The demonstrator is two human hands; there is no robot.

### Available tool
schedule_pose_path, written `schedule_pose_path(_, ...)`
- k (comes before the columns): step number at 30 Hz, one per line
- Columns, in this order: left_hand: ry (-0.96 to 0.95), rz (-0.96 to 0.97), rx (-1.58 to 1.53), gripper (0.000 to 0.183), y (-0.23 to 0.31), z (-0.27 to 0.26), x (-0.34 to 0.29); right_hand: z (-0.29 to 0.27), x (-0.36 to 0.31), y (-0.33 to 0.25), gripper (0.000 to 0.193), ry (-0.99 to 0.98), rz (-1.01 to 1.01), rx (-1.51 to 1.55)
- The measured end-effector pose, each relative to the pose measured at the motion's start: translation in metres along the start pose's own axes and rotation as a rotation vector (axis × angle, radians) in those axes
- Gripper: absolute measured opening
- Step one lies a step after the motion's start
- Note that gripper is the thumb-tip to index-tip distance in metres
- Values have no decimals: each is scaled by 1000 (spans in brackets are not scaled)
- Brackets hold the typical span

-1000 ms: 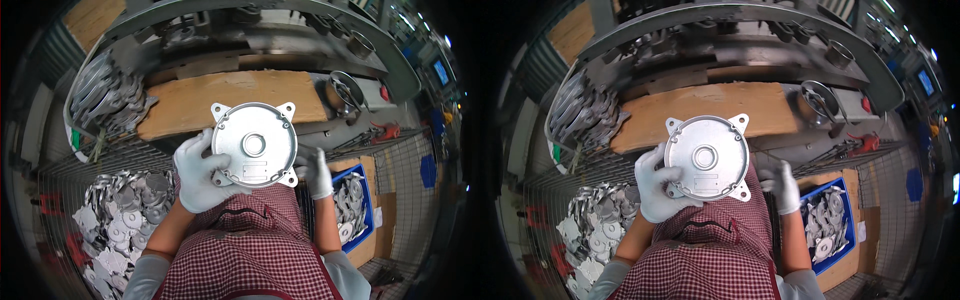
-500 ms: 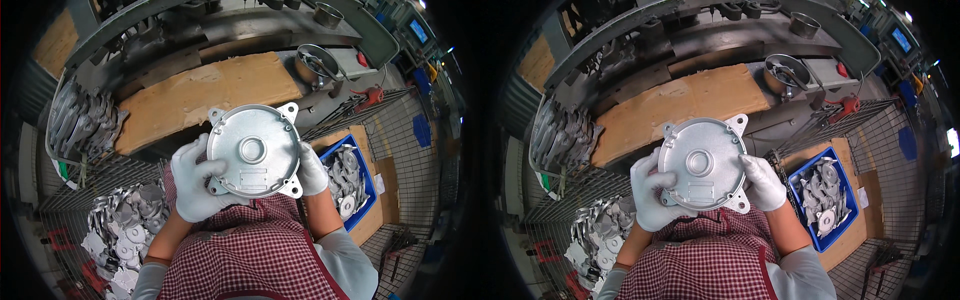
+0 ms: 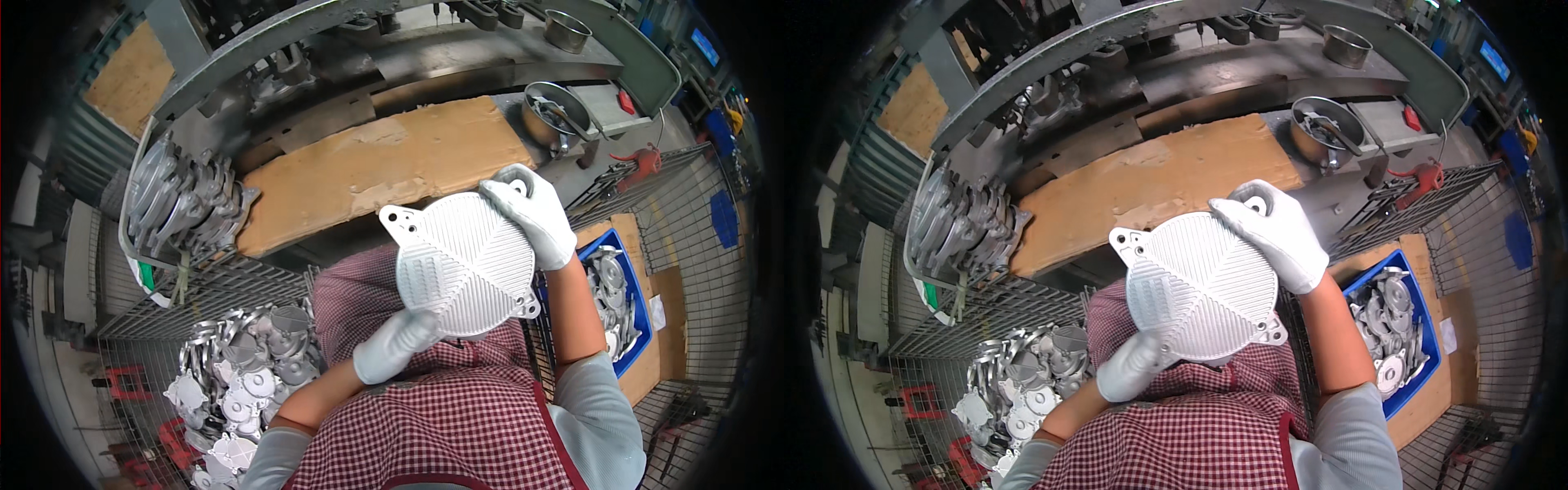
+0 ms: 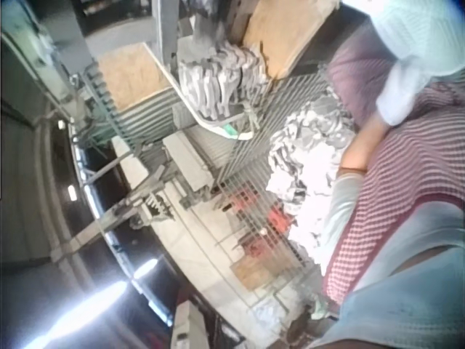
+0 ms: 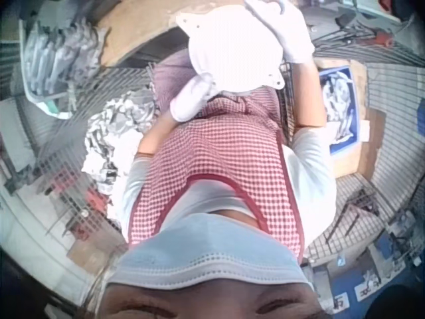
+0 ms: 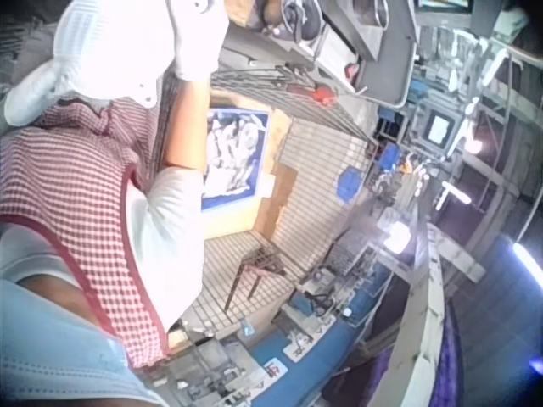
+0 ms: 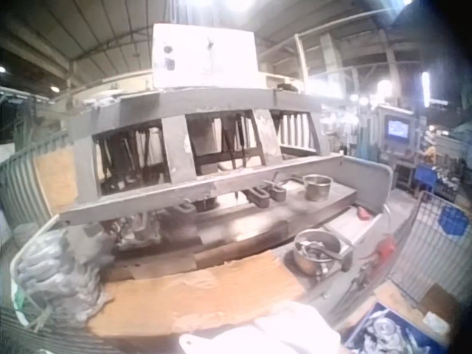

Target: The person deburrs the edges of metal castings using a deburring tool, then sorts them into a plastic sorting bin by hand.

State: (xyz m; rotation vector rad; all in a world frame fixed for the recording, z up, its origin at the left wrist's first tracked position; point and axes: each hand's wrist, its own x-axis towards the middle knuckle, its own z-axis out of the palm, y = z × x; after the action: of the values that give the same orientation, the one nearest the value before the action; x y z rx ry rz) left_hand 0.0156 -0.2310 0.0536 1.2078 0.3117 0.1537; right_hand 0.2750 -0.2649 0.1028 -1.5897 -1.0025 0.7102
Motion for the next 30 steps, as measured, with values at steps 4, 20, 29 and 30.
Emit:
schedule_pose_path(4,-2,-37,19,74,8,6,-5,5,1,-7,37,-25,2,44)
schedule_pose_path(20,47,36,70,61,11,11,-2,0,5,4,27,-29,-38,161)
schedule_pose_path(29,294,63,-126,46,-1,-3,4,-107,73,59,55,816,-159,-1351)
schedule_pose_path(30,320,40,-106,45,-3,-5,4,-118,77,63,52,725,-65,-1378)
